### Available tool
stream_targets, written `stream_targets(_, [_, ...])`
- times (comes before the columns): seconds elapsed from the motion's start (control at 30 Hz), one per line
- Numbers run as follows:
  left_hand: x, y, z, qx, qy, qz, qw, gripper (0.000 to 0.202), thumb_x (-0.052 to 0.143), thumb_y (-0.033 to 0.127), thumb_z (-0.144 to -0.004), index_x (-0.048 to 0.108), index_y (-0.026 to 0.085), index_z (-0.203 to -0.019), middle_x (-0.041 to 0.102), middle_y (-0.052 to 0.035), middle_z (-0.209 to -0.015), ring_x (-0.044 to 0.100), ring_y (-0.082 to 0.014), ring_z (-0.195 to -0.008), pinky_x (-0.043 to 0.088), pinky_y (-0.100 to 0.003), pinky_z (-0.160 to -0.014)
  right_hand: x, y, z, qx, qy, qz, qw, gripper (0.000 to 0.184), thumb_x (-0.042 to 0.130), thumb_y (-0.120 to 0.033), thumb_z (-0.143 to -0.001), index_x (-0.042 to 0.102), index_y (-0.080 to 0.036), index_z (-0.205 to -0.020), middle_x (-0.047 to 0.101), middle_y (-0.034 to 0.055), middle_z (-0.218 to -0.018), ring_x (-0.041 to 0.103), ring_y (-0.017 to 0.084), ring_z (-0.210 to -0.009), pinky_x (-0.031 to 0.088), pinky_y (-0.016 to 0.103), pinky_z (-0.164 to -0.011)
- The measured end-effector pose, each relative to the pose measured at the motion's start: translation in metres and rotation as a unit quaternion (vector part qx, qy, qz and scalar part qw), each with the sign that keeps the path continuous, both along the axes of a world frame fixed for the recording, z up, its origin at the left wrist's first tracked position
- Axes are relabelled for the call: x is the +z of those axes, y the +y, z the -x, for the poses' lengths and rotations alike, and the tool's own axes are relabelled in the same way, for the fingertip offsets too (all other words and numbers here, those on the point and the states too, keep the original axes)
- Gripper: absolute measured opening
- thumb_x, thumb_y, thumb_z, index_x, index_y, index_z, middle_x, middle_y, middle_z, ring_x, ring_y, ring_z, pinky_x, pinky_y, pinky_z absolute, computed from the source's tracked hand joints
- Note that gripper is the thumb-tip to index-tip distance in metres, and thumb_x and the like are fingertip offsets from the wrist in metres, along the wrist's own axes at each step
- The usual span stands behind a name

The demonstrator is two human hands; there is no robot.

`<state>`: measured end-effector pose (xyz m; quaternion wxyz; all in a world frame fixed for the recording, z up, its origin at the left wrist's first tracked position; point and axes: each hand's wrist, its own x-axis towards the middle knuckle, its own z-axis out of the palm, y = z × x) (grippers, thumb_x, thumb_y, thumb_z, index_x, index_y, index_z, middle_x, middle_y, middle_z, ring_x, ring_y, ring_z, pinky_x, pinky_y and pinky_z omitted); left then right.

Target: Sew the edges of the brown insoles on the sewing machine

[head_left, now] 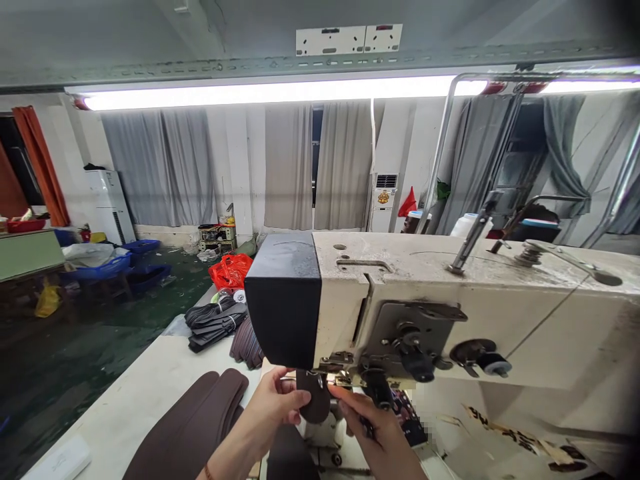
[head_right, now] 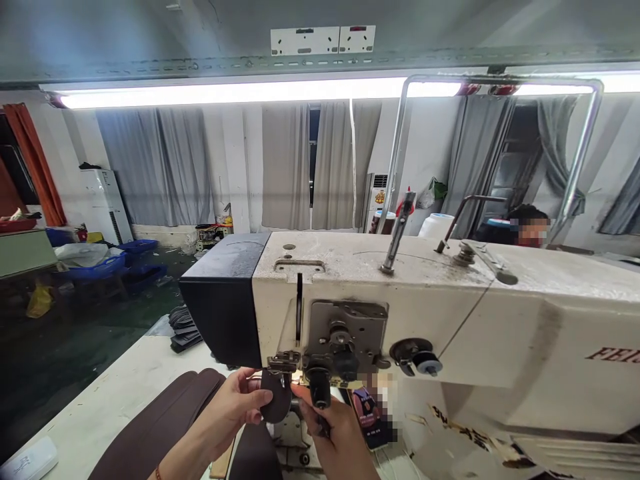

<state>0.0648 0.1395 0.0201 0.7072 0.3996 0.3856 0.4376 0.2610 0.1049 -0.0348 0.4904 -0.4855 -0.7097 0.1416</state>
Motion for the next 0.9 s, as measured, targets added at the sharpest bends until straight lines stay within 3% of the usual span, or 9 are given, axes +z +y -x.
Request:
stream_targets(0.2, [-0.008,-0.004,-0.013,0.072,-0.066,0.001,0.995,0.037,0.085,0.024,-0.056,0.065,0.014,-0.085,0.073,-0.0048,-0.08,0.062,-0.0096,-0.063,0.043,-0.016,-0.052,-0.002,0.0,0.0,-0.009,-0.005,-0.002,1.0,0.039,0.043,-0.044,-0.096,0.07,-0.025,-0.117,0.068,0.0032,-0.068,0.058,0.012,-0.051,0.05,0.021,-0.052])
stream_targets(0.3, [-0.014,-0.013,-0.027,0.153,-0.129,0.019,0.98,0.043,0.088,0.024,-0.05,0.066,0.015,-0.086,0.074,-0.0057,-0.085,0.066,-0.0141,-0.071,0.05,-0.02,-0.06,0.002,-0.001,-0.001,0.005,-0.002,0.009,1.0,0.035,0.047,-0.04,-0.095,0.07,-0.025,-0.117,0.072,0.0037,-0.077,0.061,0.012,-0.054,0.053,0.021,-0.057])
stream_targets(0.43, [-0.031,-0.037,-0.049,0.243,-0.127,0.085,0.958,0.037,0.091,0.026,-0.043,0.063,0.014,-0.065,0.067,-0.0019,-0.063,0.064,-0.0147,-0.06,0.052,-0.023,-0.06,0.005,-0.001,-0.002,0.015,-0.018,0.019,1.0,0.032,0.048,-0.032,-0.095,0.069,-0.025,-0.117,0.076,0.0059,-0.093,0.071,0.016,-0.078,0.056,0.024,-0.073])
stream_targets(0.5, [-0.039,-0.048,-0.051,0.202,-0.1,0.059,0.973,0.034,0.089,0.031,-0.05,0.06,0.016,-0.058,0.062,0.0,-0.054,0.06,-0.0136,-0.051,0.05,-0.023,-0.053,0.004,-0.001,-0.003,0.018,-0.017,0.017,1.0,0.03,0.05,-0.029,-0.093,0.069,-0.025,-0.116,0.075,0.0062,-0.101,0.071,0.018,-0.09,0.055,0.025,-0.08])
stream_targets(0.57, [-0.039,-0.048,-0.042,0.152,-0.059,-0.023,0.986,0.033,0.086,0.036,-0.055,0.058,0.018,-0.056,0.06,0.0012,-0.051,0.057,-0.0132,-0.047,0.047,-0.023,-0.049,0.003,-0.001,-0.004,0.026,-0.011,0.01,1.0,0.03,0.052,-0.027,-0.092,0.069,-0.025,-0.117,0.076,0.0063,-0.102,0.071,0.018,-0.091,0.056,0.025,-0.08])
stream_targets(0.67, [-0.019,-0.022,-0.013,0.139,0.037,-0.126,0.982,0.027,0.083,0.038,-0.06,0.063,0.02,-0.062,0.066,-0.001,-0.059,0.063,-0.0167,-0.062,0.05,-0.023,-0.06,0.002,-0.001,-0.003,0.032,-0.008,0.002,0.999,0.031,0.05,-0.027,-0.093,0.067,-0.026,-0.119,0.076,0.0065,-0.102,0.071,0.018,-0.09,0.056,0.027,-0.081])
stream_targets(0.73, [0.0,0.002,0.007,0.026,0.112,-0.102,0.988,0.025,0.081,0.039,-0.062,0.067,0.019,-0.066,0.068,-0.0017,-0.061,0.064,-0.0197,-0.069,0.05,-0.025,-0.063,0.002,-0.001,-0.002,0.029,-0.006,0.006,1.0,0.031,0.049,-0.029,-0.095,0.067,-0.027,-0.12,0.076,0.0063,-0.102,0.071,0.018,-0.09,0.055,0.028,-0.082])
stream_targets(0.8, [0.014,0.015,0.02,-0.037,0.135,-0.089,0.986,0.027,0.085,0.034,-0.057,0.07,0.016,-0.071,0.07,-0.003,-0.065,0.064,-0.0198,-0.067,0.049,-0.026,-0.061,0.002,0.0,-0.001,0.025,-0.005,0.01,1.0,0.032,0.048,-0.032,-0.095,0.068,-0.025,-0.12,0.076,0.0063,-0.096,0.072,0.018,-0.082,0.057,0.026,-0.076])
stream_targets(0.9, [0.015,0.007,0.026,-0.109,0.083,-0.073,0.988,0.039,0.085,0.031,-0.058,0.071,0.018,-0.092,0.073,-0.0037,-0.082,0.066,-0.0192,-0.074,0.05,-0.026,-0.068,0.001,0.001,0.0,0.02,-0.005,0.005,1.0,0.033,0.049,-0.035,-0.095,0.069,-0.023,-0.118,0.077,0.0062,-0.087,0.071,0.016,-0.072,0.057,0.025,-0.071])
